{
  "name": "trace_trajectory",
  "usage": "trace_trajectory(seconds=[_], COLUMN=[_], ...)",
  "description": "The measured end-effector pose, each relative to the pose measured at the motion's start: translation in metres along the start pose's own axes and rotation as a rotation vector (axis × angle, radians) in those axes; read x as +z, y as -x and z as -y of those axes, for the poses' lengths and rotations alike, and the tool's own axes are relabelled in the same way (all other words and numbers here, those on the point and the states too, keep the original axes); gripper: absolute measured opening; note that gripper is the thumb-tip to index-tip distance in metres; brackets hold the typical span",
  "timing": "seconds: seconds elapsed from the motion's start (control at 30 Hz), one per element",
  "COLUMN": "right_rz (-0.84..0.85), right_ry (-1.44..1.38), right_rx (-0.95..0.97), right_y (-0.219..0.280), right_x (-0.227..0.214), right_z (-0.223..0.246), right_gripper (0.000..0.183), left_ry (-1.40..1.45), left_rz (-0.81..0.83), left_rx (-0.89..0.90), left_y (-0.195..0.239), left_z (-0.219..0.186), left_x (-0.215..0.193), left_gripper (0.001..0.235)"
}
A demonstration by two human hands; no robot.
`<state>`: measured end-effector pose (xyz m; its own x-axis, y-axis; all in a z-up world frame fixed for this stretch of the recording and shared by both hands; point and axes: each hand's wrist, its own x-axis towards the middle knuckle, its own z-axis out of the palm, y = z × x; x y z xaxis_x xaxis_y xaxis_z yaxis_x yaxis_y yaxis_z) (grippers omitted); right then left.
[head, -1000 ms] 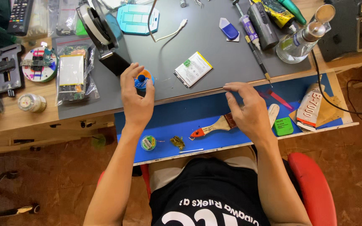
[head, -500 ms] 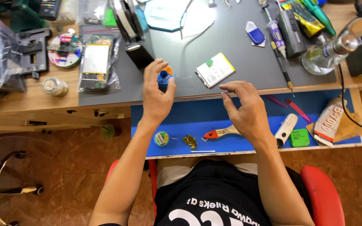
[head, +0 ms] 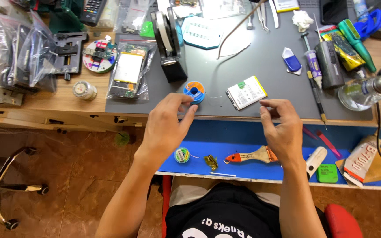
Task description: The person solders a small electronic component onto a battery pack using a soldering iron and solder wire. They then apply a small amount of flux to the soldered joint with a brush.
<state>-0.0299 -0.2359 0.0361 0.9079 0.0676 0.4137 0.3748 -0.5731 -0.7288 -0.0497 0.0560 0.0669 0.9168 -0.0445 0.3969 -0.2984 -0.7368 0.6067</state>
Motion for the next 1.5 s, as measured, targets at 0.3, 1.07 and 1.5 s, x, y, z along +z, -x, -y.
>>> trace_trajectory(seconds=[0.3,1.07,1.5], right_rz=[-0.040,-0.003,0.104], right_ry=[0.025,0.002,-0.096], right_rx=[0.005,0.295,0.301], right_y=[-0.018,-0.022,-0.014], right_x=[0.002,0.010,0.009], right_z=[0.000,-0.013,0.013], right_gripper=[0.013,0.016,0.022], left_ry=[0.044,0.563,0.720], left_rz=[0.444,0.496,0.268], left_rx=[0.030,-0.521,-0.498], left_y=[-0.002,-0.003,-0.036], left_z=[-0.006,-0.022,-0.042], left_x=[-0.031,0.000,0.043], left_gripper=[0.024,0.013,0.016])
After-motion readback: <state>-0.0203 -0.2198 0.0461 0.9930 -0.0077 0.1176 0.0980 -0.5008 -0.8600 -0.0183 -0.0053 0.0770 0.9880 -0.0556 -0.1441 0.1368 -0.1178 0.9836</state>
